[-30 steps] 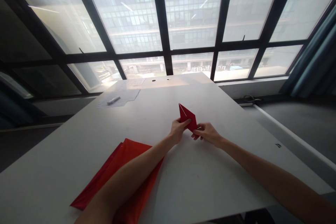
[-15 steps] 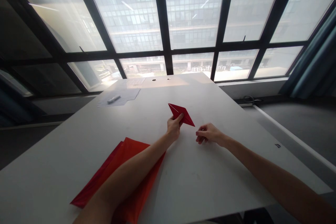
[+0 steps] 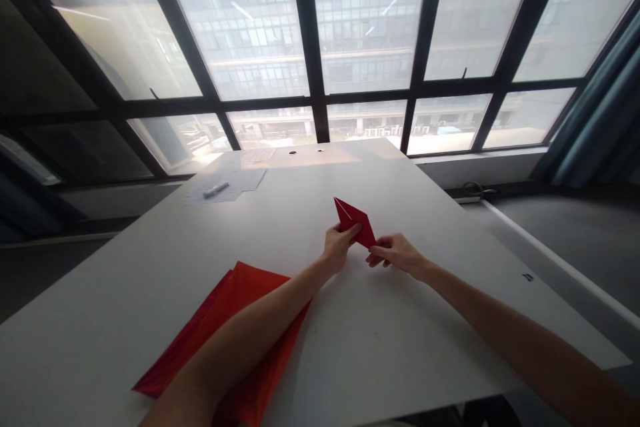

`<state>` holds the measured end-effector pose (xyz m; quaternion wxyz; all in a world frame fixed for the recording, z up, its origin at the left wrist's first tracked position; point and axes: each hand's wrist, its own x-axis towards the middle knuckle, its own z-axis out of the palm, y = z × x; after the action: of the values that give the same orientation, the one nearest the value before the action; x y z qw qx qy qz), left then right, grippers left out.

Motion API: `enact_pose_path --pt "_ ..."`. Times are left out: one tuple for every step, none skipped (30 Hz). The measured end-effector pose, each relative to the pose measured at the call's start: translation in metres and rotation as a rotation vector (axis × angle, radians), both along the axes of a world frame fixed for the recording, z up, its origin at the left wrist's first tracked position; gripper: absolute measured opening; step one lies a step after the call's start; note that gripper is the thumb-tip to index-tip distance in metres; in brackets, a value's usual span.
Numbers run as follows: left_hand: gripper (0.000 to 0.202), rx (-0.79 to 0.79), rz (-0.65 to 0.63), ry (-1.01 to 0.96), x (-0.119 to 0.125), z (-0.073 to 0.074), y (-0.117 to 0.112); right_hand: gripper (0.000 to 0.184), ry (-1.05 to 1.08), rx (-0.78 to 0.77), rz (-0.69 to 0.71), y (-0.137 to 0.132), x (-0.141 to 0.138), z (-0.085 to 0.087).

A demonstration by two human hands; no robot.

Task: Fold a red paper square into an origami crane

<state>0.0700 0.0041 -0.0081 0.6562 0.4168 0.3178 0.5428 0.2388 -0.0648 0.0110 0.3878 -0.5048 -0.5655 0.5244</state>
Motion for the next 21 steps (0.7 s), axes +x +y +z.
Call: enact_pose_path --pt "0.037 -0.005 -0.027 0.015 0.000 0.001 -0.001 0.035 0.005 0.028 -0.024 0.001 0.001 0.000" --pt "0.039 -0.008 -0.067 0.039 -0.001 0.002 -0.002 0.037 0.017 0.067 -0.059 0.002 0.002 0.000" --pt "0.040 -0.006 -0.121 0.072 -0.001 0.003 -0.003 0.038 0.031 0.109 -0.103 0.003 0.002 0.000" --pt "0.042 0.003 -0.182 0.112 -0.001 0.004 -0.005 0.039 0.042 0.146 -0.147 0.004 0.003 0.000" --pt "0.044 0.020 -0.238 0.152 -0.001 0.004 -0.007 0.039 0.049 0.173 -0.187 0.005 0.003 0.000" --pt "0.045 0.041 -0.282 0.183 -0.001 0.005 -0.009 0.037 0.051 0.189 -0.222 0.006 0.003 -0.001" --pt "0.047 0.058 -0.312 0.199 -0.001 0.006 -0.010 0.034 0.053 0.193 -0.254 0.007 0.003 -0.002" --pt "0.048 0.062 -0.328 0.195 0.000 0.006 -0.011 0.031 0.060 0.185 -0.280 0.008 0.004 -0.003" --pt "0.049 0.052 -0.333 0.173 0.000 0.006 -0.011 0.028 0.075 0.165 -0.304 0.009 0.005 -0.004" --pt "0.050 0.034 -0.328 0.143 0.001 0.005 -0.011 0.026 0.099 0.137 -0.327 0.010 0.006 -0.006" --pt "0.050 0.016 -0.314 0.113 0.002 0.004 -0.010 0.024 0.128 0.107 -0.349 0.011 0.007 -0.007" --pt "0.050 0.006 -0.291 0.088 0.003 0.003 -0.009 0.023 0.161 0.079 -0.368 0.013 0.008 -0.008" --pt "0.050 0.007 -0.260 0.072 0.004 0.002 -0.008 0.022 0.192 0.057 -0.383 0.014 0.009 -0.010" --pt "0.049 0.017 -0.227 0.065 0.004 0.001 -0.007 0.021 0.221 0.039 -0.395 0.015 0.011 -0.011" --pt "0.049 0.033 -0.202 0.066 0.005 0.000 -0.007 0.020 0.245 0.028 -0.404 0.017 0.012 -0.012" --pt "0.048 0.050 -0.188 0.073 0.005 -0.001 -0.006 0.020 0.264 0.018 -0.408 0.018 0.012 -0.014" --pt "0.047 0.064 -0.183 0.084 0.005 -0.001 -0.006 0.020 0.277 0.010 -0.405 0.018 0.013 -0.015" --pt "0.046 0.075 -0.179 0.102 0.005 -0.001 -0.007 0.021 0.286 0.004 -0.396 0.019 0.013 -0.015" --pt "0.044 0.086 -0.174 0.121 0.005 -0.001 -0.007 0.022 0.291 0.000 -0.384 0.019 0.013 -0.016" --pt "0.043 0.095 -0.169 0.141 0.005 -0.001 -0.008 0.023 0.291 0.001 -0.373 0.019 0.012 -0.016" --pt "0.043 0.102 -0.162 0.159 0.004 0.000 -0.008 0.023 0.287 0.005 -0.363 0.019 0.011 -0.017"
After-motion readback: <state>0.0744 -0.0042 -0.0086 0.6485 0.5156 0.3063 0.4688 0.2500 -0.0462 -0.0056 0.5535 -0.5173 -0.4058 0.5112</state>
